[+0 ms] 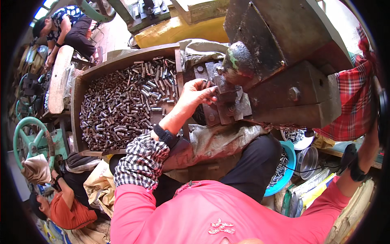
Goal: Manually inspect and load small metal components into a pressing or punching machine.
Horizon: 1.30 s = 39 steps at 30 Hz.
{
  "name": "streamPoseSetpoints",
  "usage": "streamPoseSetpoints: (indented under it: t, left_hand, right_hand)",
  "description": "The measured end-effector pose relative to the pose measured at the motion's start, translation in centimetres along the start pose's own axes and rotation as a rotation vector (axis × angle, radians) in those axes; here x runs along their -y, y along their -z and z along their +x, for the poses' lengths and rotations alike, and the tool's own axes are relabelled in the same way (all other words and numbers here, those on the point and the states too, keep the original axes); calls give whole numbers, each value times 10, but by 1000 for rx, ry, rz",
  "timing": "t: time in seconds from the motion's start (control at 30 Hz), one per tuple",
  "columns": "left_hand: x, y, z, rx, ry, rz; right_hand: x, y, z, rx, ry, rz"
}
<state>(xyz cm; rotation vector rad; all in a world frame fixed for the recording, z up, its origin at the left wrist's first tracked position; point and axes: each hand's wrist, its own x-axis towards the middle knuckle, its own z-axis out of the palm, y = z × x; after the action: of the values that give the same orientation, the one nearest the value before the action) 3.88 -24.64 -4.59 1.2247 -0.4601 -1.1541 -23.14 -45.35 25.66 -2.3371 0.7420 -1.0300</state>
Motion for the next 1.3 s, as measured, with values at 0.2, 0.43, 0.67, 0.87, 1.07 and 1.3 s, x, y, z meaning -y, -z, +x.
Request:
streamPoseSetpoints:
  t: [0.2, 0.43, 0.67, 0.87, 1.07, 1.3]
  left_hand:
    - [0, -3, 0, 27, -73, 3]
    - [-8, -3, -2, -20, -94, 227]
    - [-15, 12, -17, -115, -18, 579]
    - [-11, 7, -10, 99, 25, 34]
    - [-9, 9, -12, 102, 57, -125]
    - [-1, 1, -1, 33, 0, -21]
  right_hand:
    - [-81, -11, -90, -205, -74, 50]
    - [-100, -10, -114, -297, -305, 384]
    - [-34, -2, -41, -176, -270, 303]
    - [-4, -20, -19, -42, -96, 123]
    - [-14, -11, -27, -57, -58, 71]
    - [-75, -18, -96, -244, -223, 141]
